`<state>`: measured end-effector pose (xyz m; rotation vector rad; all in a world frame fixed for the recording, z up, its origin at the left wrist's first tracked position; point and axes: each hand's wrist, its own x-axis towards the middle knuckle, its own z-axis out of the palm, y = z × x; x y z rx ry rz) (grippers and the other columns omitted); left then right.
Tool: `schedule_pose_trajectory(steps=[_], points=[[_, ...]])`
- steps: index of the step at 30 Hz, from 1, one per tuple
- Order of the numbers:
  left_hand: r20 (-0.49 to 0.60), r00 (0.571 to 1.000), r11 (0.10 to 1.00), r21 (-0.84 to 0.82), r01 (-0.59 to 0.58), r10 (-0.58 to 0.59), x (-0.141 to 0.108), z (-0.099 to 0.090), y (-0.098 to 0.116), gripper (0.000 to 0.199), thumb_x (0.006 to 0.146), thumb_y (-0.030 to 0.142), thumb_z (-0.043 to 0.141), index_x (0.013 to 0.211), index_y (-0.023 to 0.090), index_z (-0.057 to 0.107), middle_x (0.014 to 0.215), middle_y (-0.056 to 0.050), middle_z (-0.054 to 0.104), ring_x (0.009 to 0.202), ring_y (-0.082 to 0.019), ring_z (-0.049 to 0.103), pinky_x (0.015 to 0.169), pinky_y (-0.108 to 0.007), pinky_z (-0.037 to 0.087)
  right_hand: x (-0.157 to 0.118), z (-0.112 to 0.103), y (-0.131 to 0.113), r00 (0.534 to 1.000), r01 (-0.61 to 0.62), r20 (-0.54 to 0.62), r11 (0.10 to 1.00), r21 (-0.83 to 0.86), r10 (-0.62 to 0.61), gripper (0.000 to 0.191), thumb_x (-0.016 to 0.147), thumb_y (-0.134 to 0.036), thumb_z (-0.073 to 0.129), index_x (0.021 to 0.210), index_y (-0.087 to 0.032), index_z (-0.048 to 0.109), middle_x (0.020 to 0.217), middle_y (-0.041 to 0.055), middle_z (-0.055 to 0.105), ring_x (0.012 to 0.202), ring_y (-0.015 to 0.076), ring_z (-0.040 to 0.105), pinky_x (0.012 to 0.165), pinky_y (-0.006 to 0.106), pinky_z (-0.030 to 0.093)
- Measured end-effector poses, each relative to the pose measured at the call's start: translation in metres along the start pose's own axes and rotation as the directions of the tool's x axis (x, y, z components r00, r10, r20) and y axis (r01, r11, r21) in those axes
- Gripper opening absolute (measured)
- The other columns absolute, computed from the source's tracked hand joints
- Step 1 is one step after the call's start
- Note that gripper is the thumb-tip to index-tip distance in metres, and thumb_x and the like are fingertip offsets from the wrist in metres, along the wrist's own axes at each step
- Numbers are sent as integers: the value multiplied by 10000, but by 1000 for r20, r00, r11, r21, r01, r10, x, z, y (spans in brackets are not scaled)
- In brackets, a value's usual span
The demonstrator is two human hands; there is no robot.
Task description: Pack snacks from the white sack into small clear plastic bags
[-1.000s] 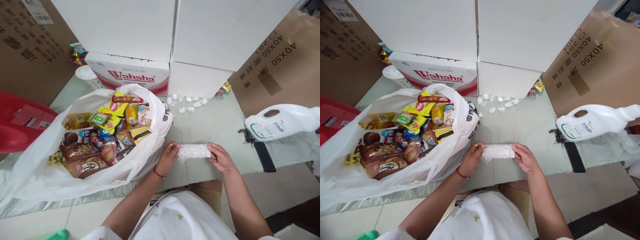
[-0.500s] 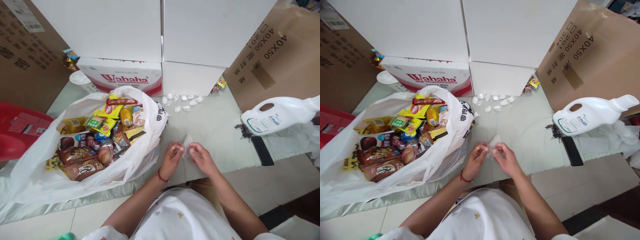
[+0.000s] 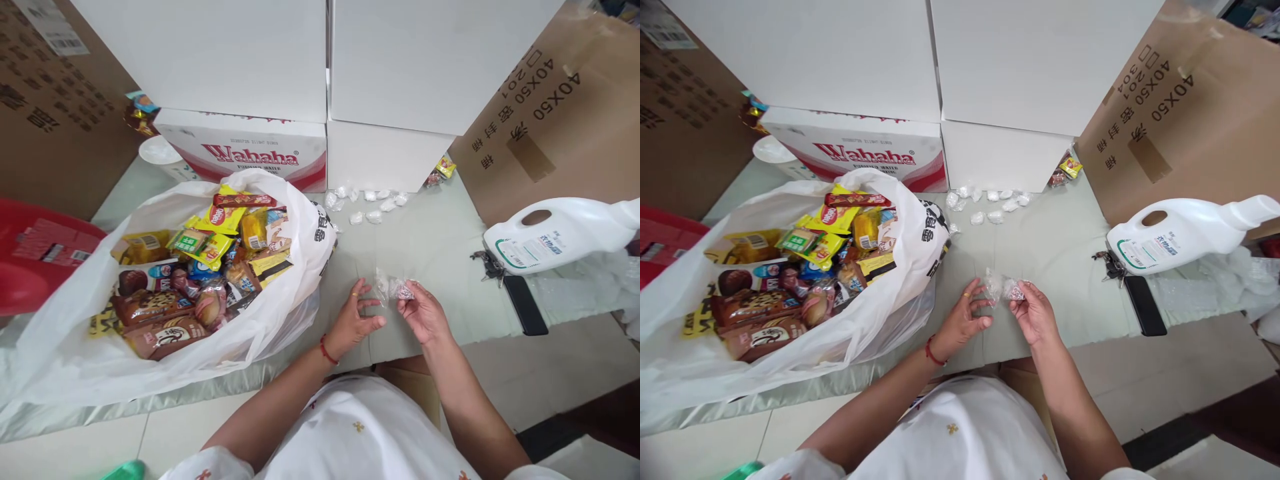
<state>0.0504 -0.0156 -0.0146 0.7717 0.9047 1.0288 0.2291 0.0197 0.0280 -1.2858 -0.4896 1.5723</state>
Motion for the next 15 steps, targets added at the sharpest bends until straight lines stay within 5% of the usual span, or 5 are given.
schedule_pose_trajectory(steps=[3,5,7,10,15], points=[[-65,998,1000,27,-13,14,3,11,-3,1027,592,540,938,1432,223,440,1467,-183,468,1151,-268,625,792,-320,579,-5,5,6,997,-3,-79,999,48,6,373,606,-353,963,788,-209,671,793,-27,643,674,84,580,512,177,515],[-151,988,998,49,-33,40,7,13,0,705,676,560,879,1196,182,587,1197,-110,633,975,-205,651,719,-282,558,-7,5,5,997,-11,-82,999,39,14,365,608,-347,962,784,-203,677,789,-24,646,671,87,579,510,184,515],[-216,975,998,44,-32,41,11,8,6,485,762,591,796,922,172,612,885,-27,639,760,-142,613,637,-253,514,-7,0,-2,994,-4,-105,999,42,8,369,596,-335,963,782,-203,673,767,-26,639,641,88,563,483,189,490],[-228,973,1000,-8,-26,23,16,-7,18,462,782,598,769,780,177,580,726,19,589,623,-100,543,566,-227,439,-4,-20,-25,984,31,-175,997,77,-17,386,550,-285,966,768,-207,656,723,-39,611,591,80,523,426,177,421],[-202,979,993,-108,-49,26,19,-24,33,441,761,551,814,769,175,584,747,18,602,640,-84,536,596,-214,427,-13,-74,-68,985,0,-173,997,81,14,391,492,-255,957,690,-202,624,689,-36,551,566,76,465,379,162,319]])
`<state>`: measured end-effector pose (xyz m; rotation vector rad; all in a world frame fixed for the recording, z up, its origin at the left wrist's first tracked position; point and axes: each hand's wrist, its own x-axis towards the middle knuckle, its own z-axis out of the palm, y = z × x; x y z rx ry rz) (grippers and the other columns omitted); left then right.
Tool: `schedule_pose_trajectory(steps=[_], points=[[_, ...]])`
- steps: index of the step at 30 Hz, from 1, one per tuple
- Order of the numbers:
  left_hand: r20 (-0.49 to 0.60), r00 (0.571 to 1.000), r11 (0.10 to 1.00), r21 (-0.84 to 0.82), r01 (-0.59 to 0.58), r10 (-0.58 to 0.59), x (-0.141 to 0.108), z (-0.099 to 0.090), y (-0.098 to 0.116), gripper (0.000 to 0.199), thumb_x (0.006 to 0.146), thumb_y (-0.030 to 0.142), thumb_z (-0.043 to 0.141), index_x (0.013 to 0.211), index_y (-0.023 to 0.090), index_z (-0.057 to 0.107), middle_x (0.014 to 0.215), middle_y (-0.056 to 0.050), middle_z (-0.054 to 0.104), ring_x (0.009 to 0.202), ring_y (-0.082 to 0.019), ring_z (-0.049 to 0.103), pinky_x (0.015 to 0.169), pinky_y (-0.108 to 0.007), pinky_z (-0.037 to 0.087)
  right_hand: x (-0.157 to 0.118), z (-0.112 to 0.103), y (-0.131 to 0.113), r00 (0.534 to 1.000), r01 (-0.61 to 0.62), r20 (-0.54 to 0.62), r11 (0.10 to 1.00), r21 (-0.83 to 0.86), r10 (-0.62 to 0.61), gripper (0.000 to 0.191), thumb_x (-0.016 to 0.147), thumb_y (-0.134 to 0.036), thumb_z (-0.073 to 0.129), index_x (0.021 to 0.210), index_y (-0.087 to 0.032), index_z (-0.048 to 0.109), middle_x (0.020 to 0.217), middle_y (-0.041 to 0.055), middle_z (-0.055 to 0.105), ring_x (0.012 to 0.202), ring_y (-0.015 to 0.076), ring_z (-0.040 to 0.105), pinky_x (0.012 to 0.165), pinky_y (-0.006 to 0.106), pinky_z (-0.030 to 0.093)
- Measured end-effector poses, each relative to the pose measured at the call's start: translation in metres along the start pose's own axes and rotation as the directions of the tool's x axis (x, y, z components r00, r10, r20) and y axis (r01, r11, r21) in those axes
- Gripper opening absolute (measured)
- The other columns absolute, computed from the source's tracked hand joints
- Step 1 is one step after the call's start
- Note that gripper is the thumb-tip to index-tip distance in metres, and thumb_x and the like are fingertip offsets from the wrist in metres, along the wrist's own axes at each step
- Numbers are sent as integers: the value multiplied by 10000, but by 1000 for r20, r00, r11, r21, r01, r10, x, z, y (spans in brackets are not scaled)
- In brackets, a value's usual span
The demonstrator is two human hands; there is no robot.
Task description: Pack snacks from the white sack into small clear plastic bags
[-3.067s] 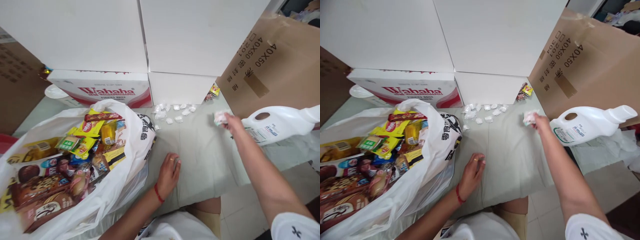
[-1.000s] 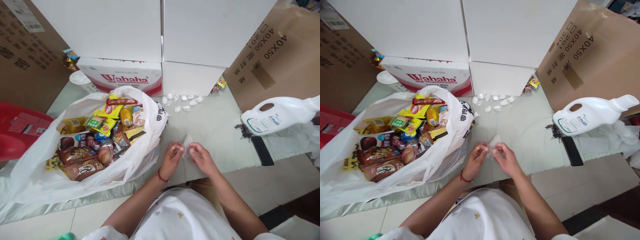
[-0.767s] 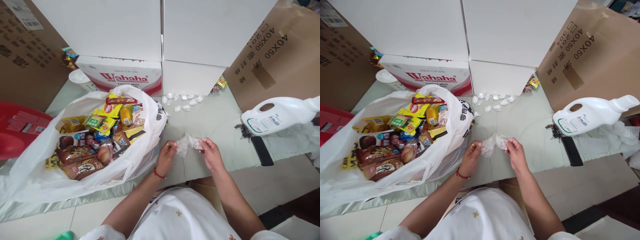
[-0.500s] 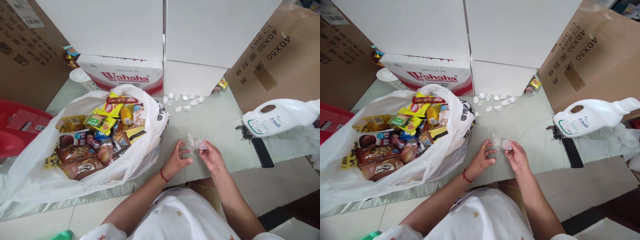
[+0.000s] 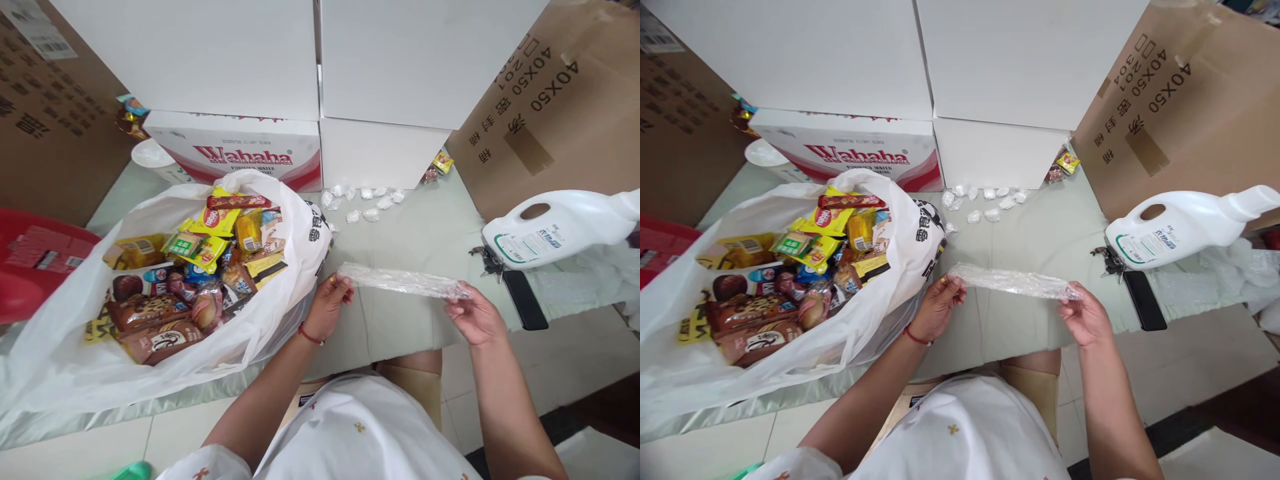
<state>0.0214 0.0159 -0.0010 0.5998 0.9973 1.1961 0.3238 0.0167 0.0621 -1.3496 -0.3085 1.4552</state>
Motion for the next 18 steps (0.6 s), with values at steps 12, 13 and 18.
schedule_pose_trajectory(steps=[12,13,18], points=[[336,937,995,-14,-101,100,-7,22,7,357,854,499,773,752,183,643,875,-36,672,870,-173,628,838,-336,498,-12,-41,4,921,330,196,409,-851,-335,283,779,-528,749,805,-246,741,844,53,714,815,228,611,734,335,485],[372,921,990,25,-138,119,-9,26,9,353,877,496,752,755,180,653,880,-45,679,867,-173,624,839,-333,487,-15,-24,6,895,403,257,416,-815,-364,286,825,-527,718,906,-256,759,957,62,729,896,235,630,804,344,492],[412,904,978,114,-175,114,-16,35,16,363,883,500,742,757,175,642,829,-33,639,794,-152,587,779,-307,482,-19,59,31,786,573,575,618,-538,-229,273,907,-512,683,995,-270,774,1102,63,707,1024,218,641,917,335,488]])
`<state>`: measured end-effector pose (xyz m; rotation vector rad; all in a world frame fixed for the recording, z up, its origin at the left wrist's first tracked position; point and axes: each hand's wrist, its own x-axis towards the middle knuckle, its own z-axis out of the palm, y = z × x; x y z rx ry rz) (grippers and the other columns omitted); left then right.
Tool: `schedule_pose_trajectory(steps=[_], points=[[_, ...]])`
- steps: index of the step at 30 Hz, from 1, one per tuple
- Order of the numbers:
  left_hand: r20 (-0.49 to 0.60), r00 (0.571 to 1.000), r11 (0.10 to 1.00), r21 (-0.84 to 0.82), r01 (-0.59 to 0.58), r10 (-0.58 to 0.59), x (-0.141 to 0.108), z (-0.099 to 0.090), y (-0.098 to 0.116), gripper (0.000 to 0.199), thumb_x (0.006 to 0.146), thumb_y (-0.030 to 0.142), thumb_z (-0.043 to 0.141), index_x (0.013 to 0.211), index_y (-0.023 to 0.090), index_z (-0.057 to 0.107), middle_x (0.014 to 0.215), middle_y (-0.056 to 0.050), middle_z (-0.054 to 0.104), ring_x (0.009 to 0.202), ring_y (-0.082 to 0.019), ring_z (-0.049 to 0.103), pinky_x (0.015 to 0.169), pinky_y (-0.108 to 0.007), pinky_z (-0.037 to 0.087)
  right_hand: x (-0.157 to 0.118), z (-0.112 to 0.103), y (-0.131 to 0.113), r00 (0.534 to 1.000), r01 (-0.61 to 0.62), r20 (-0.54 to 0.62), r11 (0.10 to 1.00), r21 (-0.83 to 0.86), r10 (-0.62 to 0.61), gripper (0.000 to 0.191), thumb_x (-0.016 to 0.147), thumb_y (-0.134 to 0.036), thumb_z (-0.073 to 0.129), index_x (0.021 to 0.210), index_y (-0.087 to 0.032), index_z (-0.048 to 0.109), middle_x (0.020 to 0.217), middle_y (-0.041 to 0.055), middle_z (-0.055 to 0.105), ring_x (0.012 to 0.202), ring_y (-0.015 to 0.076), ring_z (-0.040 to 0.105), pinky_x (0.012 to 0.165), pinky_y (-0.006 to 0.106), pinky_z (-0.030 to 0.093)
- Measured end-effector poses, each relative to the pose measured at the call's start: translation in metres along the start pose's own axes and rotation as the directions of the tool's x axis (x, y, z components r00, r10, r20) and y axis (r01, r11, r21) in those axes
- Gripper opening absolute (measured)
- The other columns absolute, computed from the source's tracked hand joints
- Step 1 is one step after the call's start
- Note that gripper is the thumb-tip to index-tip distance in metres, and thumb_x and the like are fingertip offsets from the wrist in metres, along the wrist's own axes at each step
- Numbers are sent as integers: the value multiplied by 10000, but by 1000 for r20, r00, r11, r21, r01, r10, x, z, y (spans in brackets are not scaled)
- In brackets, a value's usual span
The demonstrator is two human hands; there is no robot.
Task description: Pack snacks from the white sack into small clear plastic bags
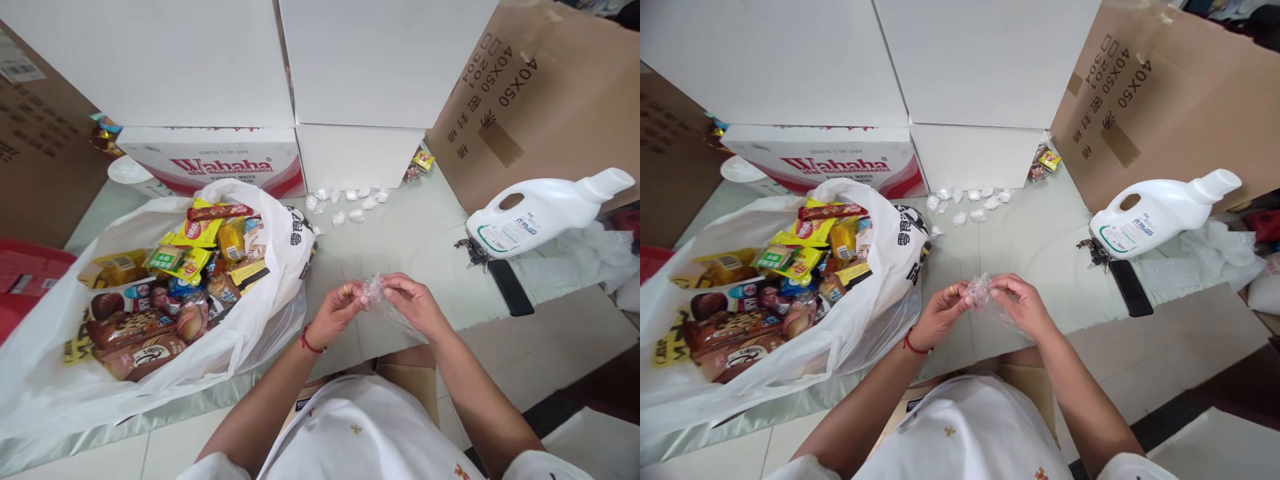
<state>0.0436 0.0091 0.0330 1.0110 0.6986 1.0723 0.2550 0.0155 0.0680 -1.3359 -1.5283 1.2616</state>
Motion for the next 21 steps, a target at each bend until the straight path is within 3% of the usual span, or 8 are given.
schedule_pose_trajectory(steps=[2,4,7,9,13,16,18,21], points=[[-35,999,999,-6,36,-36,-2,-4,1,381,858,514,763,761,175,620,820,-25,633,753,-141,580,734,-293,485,9,11,0,995,63,-82,998,23,-61,277,913,-511,683,857,-250,755,1010,56,695,980,206,629,891,319,484],[-64,997,998,-22,50,-51,-5,-12,1,396,842,512,779,746,171,601,849,-30,648,735,-131,583,711,-283,483,14,11,4,978,77,-196,997,3,-74,290,916,-524,678,844,-247,726,944,41,674,908,191,609,844,307,480],[-125,991,996,-83,40,-50,-8,-23,1,392,836,486,791,724,167,594,901,-40,669,748,-123,593,729,-279,485,17,2,7,939,34,-345,999,41,-18,319,925,-569,652,867,-255,658,792,7,621,732,159,556,715,287,471],[-171,982,984,-170,54,-83,-5,-26,-1,386,836,500,784,741,170,610,929,-44,680,768,-126,605,739,-280,492,18,-2,5,921,4,-384,986,165,61,353,895,-598,678,841,-258,604,690,-21,553,594,129,473,568,261,412],[-182,968,965,-230,129,-173,10,-14,-13,381,804,536,798,886,174,709,1033,-70,707,831,-143,634,731,-270,496,20,10,-1,943,-150,-167,818,556,287,451,700,-576,854,819,-251,564,658,-59,470,469,67,302,404,215,224],[-135,974,964,-220,149,-182,23,3,-22,470,772,524,831,1098,196,748,1136,-89,719,943,-181,653,793,-292,509,21,27,1,928,-263,-34,715,648,371,492,599,-521,915,808,-236,572,638,-72,452,450,46,249,382,203,188],[-118,980,960,-248,129,-162,28,12,-25,503,743,522,854,1103,185,756,1114,-93,739,986,-209,658,863,-330,511,20,37,5,908,-294,-31,691,661,417,508,570,-505,926,805,-237,564,616,-76,468,441,47,254,378,208,189],[-192,967,949,-297,106,-168,29,17,-28,470,725,567,846,954,163,769,1034,-95,755,994,-231,660,879,-347,507,20,45,12,887,-257,-125,700,666,445,506,584,-500,918,818,-248,547,599,-83,483,440,59,298,388,214,214]])
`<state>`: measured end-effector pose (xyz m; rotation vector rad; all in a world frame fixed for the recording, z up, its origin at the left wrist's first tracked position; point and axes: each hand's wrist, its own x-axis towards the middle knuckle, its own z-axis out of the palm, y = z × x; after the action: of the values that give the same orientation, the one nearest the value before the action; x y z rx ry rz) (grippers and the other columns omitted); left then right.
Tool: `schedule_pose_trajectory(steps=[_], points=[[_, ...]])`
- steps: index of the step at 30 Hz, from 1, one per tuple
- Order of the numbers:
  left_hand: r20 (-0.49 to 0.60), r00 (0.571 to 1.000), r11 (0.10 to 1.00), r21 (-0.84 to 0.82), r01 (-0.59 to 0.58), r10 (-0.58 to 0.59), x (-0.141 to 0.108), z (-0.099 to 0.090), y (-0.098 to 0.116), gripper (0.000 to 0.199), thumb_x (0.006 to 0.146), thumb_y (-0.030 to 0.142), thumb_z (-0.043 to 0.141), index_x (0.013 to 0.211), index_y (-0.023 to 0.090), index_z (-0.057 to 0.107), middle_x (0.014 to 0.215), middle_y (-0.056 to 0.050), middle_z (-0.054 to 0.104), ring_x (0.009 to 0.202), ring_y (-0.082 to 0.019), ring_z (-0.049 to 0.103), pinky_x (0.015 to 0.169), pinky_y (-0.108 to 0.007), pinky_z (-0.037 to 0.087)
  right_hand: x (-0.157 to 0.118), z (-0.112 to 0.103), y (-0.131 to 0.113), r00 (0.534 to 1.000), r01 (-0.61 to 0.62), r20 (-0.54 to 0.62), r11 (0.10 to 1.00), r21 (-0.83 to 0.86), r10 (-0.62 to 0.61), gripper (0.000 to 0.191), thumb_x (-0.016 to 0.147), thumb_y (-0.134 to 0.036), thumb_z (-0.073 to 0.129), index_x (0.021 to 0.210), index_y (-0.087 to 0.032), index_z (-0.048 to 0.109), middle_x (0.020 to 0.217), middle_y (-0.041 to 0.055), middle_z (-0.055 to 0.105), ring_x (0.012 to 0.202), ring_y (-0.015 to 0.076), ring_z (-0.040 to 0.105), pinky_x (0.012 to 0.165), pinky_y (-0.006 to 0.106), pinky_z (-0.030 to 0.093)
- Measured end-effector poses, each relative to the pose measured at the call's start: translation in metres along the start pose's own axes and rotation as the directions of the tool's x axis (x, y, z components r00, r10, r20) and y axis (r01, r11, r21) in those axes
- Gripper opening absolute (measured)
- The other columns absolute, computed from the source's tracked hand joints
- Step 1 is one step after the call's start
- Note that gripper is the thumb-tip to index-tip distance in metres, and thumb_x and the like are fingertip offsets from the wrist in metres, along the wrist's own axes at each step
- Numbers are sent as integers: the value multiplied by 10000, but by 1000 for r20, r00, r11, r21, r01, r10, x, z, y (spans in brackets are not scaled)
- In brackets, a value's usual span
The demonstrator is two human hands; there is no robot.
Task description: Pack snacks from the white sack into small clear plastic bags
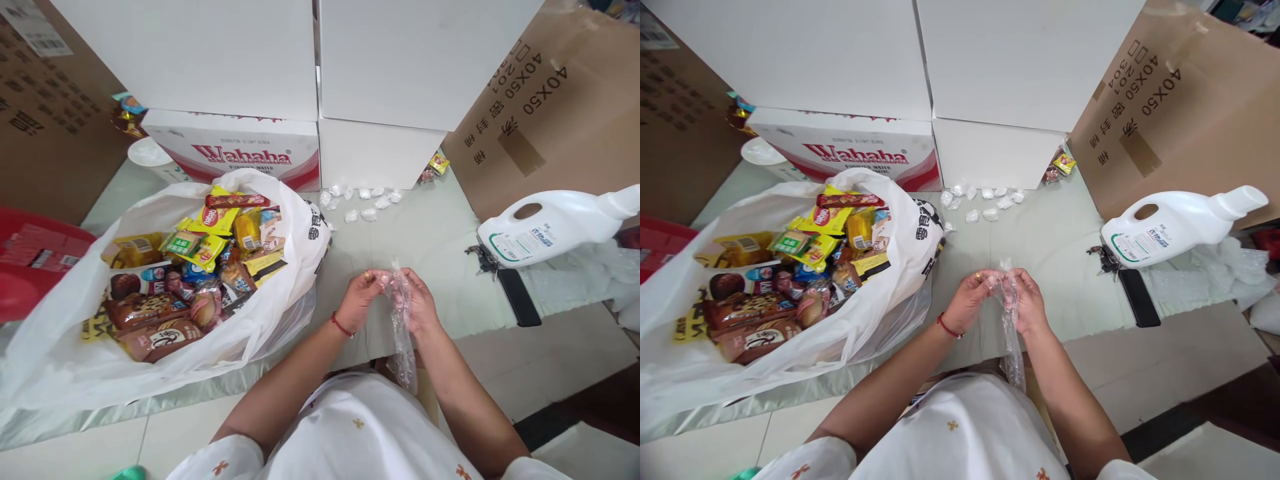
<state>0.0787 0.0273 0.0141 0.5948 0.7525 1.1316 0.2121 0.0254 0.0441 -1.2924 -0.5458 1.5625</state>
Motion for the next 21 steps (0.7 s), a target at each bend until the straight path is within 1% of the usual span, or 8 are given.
schedule_pose_trajectory(steps=[4,7,10,13,15,17,19,21], points=[[-43,997,994,-93,64,-68,-8,-2,-5,620,834,760,595,910,168,762,1081,-120,742,1058,-256,649,873,-368,519,5,-1,9,985,143,-91,987,-70,-149,443,670,-523,852,801,-246,532,598,-85,477,475,76,370,433,218,294],[-97,995,1000,5,-9,9,-11,0,-9,490,761,660,762,796,174,707,942,-73,741,976,-216,664,922,-348,503,11,-6,15,953,245,-122,943,-225,-277,387,773,-565,757,813,-237,554,621,-69,510,524,99,440,491,235,372],[-205,978,998,-31,-54,47,-8,1,-10,462,701,562,858,771,195,586,831,-7,706,868,-171,689,865,-315,525,17,-17,17,866,358,-174,824,-438,-469,363,878,-583,650,853,-227,584,628,-56,529,552,115,471,535,249,406],[-246,969,997,-64,-43,26,-1,0,-9,513,731,618,811,813,213,508,755,43,648,655,-122,666,691,-280,541,19,-30,13,784,400,-170,694,-598,-597,349,935,-571,591,865,-229,586,594,-64,514,528,116,458,541,255,397],[-273,960,998,-7,-62,58,4,-2,-7,534,744,648,788,792,216,477,666,76,574,489,-75,550,545,-237,481,18,-35,9,792,403,-134,675,-618,-595,348,942,-570,588,860,-232,581,589,-66,513,509,114,450,526,257,385],[-292,953,997,10,-82,81,10,-3,-4,541,757,664,772,776,216,469,616,90,515,425,-52,444,462,-213,406,17,-36,6,826,392,-138,733,-556,-546,353,922,-578,618,856,-233,579,598,-66,512,496,108,439,496,255,365],[-282,959,997,-58,-47,28,12,-5,-2,545,764,703,747,812,209,521,670,65,553,469,-58,473,475,-213,422,19,-35,6,858,366,-183,821,-438,-480,369,876,-585,673,846,-230,577,610,-66,506,488,99,419,464,249,329],[-229,968,984,-165,65,-103,11,-7,-1,599,774,775,683,911,198,598,848,-6,651,647,-109,609,567,-245,508,22,-34,7,877,341,-228,883,-321,-422,394,823,-589,726,832,-226,574,607,-72,487,483,88,387,448,243,294]])
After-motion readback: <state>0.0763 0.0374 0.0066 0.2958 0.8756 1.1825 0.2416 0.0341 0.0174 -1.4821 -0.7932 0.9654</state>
